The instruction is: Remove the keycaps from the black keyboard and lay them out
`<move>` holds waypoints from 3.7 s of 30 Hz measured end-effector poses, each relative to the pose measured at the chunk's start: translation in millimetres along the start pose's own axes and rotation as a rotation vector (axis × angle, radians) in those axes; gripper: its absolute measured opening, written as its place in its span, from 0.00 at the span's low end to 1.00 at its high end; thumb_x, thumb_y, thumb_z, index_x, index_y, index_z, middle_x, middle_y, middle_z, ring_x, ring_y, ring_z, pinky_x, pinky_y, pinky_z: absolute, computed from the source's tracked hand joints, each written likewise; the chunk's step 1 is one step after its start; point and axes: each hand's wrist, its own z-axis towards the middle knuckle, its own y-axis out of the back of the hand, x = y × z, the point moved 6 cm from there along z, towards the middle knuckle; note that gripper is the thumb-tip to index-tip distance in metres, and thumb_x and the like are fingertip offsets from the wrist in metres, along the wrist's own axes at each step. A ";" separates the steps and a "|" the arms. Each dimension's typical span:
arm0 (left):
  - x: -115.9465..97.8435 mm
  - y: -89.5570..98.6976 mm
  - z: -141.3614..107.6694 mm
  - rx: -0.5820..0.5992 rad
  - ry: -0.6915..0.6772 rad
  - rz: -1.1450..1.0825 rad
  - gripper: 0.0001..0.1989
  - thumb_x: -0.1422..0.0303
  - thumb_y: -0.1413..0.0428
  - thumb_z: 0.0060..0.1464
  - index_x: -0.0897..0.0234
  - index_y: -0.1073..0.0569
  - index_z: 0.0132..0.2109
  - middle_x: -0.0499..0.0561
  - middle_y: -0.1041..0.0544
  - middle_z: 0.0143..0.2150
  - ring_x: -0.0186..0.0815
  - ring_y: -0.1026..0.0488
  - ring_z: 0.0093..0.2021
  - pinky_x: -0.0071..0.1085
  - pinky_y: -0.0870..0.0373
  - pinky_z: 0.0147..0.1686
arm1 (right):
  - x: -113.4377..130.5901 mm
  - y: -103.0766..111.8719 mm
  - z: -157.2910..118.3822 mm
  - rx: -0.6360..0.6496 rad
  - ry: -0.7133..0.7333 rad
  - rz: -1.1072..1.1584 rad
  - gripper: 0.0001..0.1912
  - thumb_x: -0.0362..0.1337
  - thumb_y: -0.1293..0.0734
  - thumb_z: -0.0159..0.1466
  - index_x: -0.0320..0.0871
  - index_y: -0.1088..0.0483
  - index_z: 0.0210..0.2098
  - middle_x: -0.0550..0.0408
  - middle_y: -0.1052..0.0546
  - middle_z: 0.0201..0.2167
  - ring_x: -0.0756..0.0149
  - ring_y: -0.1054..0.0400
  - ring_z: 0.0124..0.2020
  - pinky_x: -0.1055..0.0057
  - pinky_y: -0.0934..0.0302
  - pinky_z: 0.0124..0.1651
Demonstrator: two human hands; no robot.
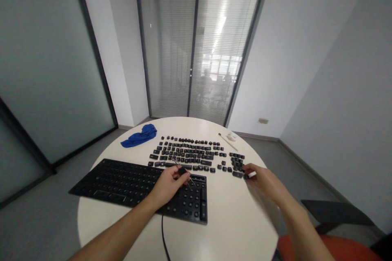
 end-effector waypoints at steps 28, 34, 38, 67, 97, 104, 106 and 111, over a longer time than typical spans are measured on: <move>3.4 -9.7 -3.2 0.079 -0.057 0.104 0.09 0.66 0.44 0.58 0.68 0.23 0.40 0.54 0.20 0.35 0.38 0.23 0.35 0.33 0.26 0.38 | 114.9 -25.2 -19.5 0.412 0.257 0.189 0.19 0.35 0.28 0.54 0.45 0.27 0.46 0.56 0.22 0.33 0.64 0.29 0.33 0.71 0.38 0.36; 4.0 -3.7 -1.2 0.032 -0.037 0.019 0.10 0.66 0.42 0.56 0.68 0.26 0.43 0.53 0.21 0.34 0.38 0.22 0.35 0.34 0.25 0.38 | 156.1 -55.7 -23.8 0.539 0.349 0.209 0.33 0.36 0.22 0.47 0.44 0.29 0.52 0.56 0.24 0.35 0.65 0.31 0.33 0.71 0.39 0.36; 4.1 -0.3 0.5 -0.014 -0.019 0.033 0.10 0.65 0.41 0.54 0.67 0.27 0.41 0.53 0.21 0.34 0.38 0.23 0.33 0.34 0.26 0.37 | 167.6 -64.8 -18.8 0.578 0.425 0.213 0.33 0.37 0.22 0.48 0.45 0.31 0.53 0.57 0.25 0.35 0.67 0.32 0.32 0.73 0.41 0.34; 7.3 7.3 -2.1 -0.107 0.066 0.153 0.24 0.64 0.44 0.56 0.68 0.39 0.57 0.50 0.21 0.30 0.38 0.24 0.29 0.31 0.31 0.32 | 160.2 -92.4 -14.4 0.590 0.405 0.514 0.40 0.38 0.21 0.46 0.50 0.33 0.57 0.61 0.28 0.33 0.70 0.36 0.31 0.75 0.44 0.32; -37.3 -24.6 -25.8 0.047 -0.177 0.791 0.03 0.70 0.48 0.60 0.61 0.32 0.37 0.50 0.23 0.29 0.41 0.26 0.30 0.30 0.42 0.29 | 163.1 -92.0 -14.9 0.564 0.450 0.467 0.24 0.42 0.22 0.48 0.43 0.34 0.38 0.63 0.33 0.29 0.72 0.39 0.29 0.76 0.47 0.29; -37.4 -21.5 -24.0 0.113 -0.202 0.837 0.08 0.67 0.48 0.62 0.61 0.29 0.33 0.49 0.24 0.29 0.39 0.27 0.30 0.29 0.43 0.29 | 162.8 -92.6 -15.2 0.555 0.454 0.445 0.24 0.43 0.22 0.49 0.44 0.33 0.40 0.63 0.33 0.30 0.72 0.40 0.28 0.76 0.47 0.29; -36.4 -18.7 -21.8 0.128 -0.203 0.817 0.09 0.66 0.47 0.62 0.61 0.30 0.32 0.49 0.24 0.28 0.38 0.28 0.29 0.28 0.44 0.28 | 163.7 -92.1 -15.6 0.557 0.459 0.441 0.23 0.43 0.23 0.49 0.44 0.34 0.38 0.63 0.33 0.30 0.72 0.40 0.29 0.75 0.47 0.29; -37.1 -15.8 -20.2 0.185 -0.234 0.762 0.08 0.67 0.47 0.61 0.62 0.29 0.33 0.48 0.24 0.29 0.36 0.28 0.30 0.27 0.42 0.29 | 164.6 -90.7 -15.8 0.553 0.456 0.437 0.23 0.43 0.23 0.49 0.44 0.34 0.38 0.63 0.33 0.29 0.72 0.40 0.29 0.76 0.47 0.30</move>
